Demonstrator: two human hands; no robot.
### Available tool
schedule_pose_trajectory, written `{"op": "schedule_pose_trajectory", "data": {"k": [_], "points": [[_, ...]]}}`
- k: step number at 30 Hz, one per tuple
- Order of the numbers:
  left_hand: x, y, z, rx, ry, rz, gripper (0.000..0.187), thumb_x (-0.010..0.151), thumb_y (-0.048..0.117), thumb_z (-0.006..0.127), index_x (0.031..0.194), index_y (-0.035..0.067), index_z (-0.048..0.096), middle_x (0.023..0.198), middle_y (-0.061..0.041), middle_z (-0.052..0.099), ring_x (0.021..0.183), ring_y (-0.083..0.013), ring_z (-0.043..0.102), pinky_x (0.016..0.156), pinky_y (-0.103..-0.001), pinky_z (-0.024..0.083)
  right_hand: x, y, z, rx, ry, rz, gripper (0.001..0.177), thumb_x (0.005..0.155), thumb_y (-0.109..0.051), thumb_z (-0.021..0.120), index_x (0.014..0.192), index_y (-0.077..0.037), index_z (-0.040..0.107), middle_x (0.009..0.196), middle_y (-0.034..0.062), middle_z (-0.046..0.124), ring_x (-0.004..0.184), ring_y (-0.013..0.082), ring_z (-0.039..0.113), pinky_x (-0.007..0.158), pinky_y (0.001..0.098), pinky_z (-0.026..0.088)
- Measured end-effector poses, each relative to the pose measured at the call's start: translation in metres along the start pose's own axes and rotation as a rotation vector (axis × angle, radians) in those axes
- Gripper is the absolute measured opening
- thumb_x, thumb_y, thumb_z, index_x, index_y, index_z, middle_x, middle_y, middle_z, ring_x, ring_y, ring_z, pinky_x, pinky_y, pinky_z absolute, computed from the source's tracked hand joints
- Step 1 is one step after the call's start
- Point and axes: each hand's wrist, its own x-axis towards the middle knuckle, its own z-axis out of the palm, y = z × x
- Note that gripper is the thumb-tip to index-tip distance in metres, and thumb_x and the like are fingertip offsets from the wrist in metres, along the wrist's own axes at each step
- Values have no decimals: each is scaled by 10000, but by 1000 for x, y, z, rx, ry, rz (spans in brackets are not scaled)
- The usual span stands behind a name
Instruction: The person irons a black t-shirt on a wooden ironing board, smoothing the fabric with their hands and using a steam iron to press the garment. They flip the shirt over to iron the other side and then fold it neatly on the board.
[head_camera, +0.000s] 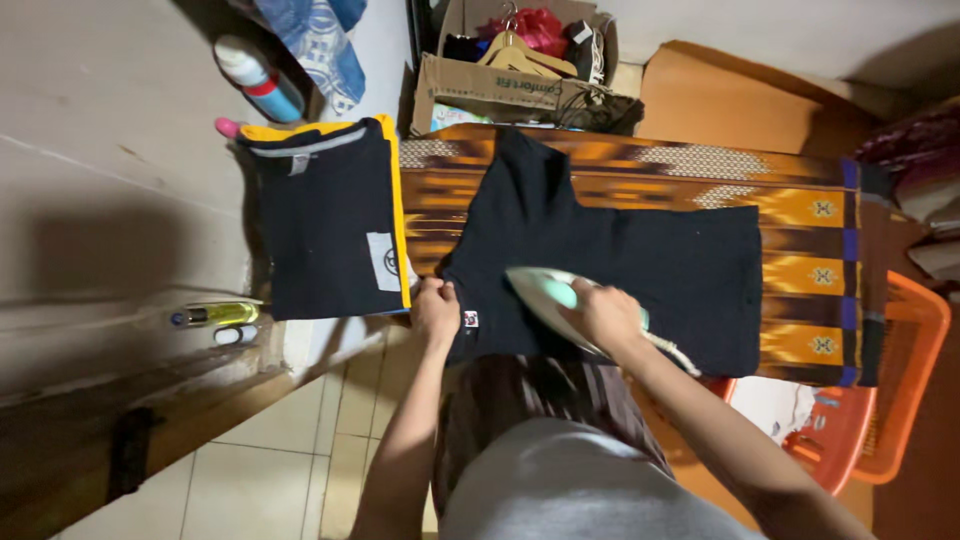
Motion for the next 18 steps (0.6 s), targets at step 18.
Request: {"op": "schedule_pose_trajectory", "data": {"k": [18], "points": [[12, 15, -3, -24, -137, -18, 265, 978, 271, 615, 1078, 27, 620, 990, -260, 717, 982, -472, 671, 852, -537, 520, -14, -44, 5, -53, -180, 29, 323, 883, -401, 694, 1094, -157, 693, 820, 202, 750, 781, 394, 744, 756, 501, 593]]}}
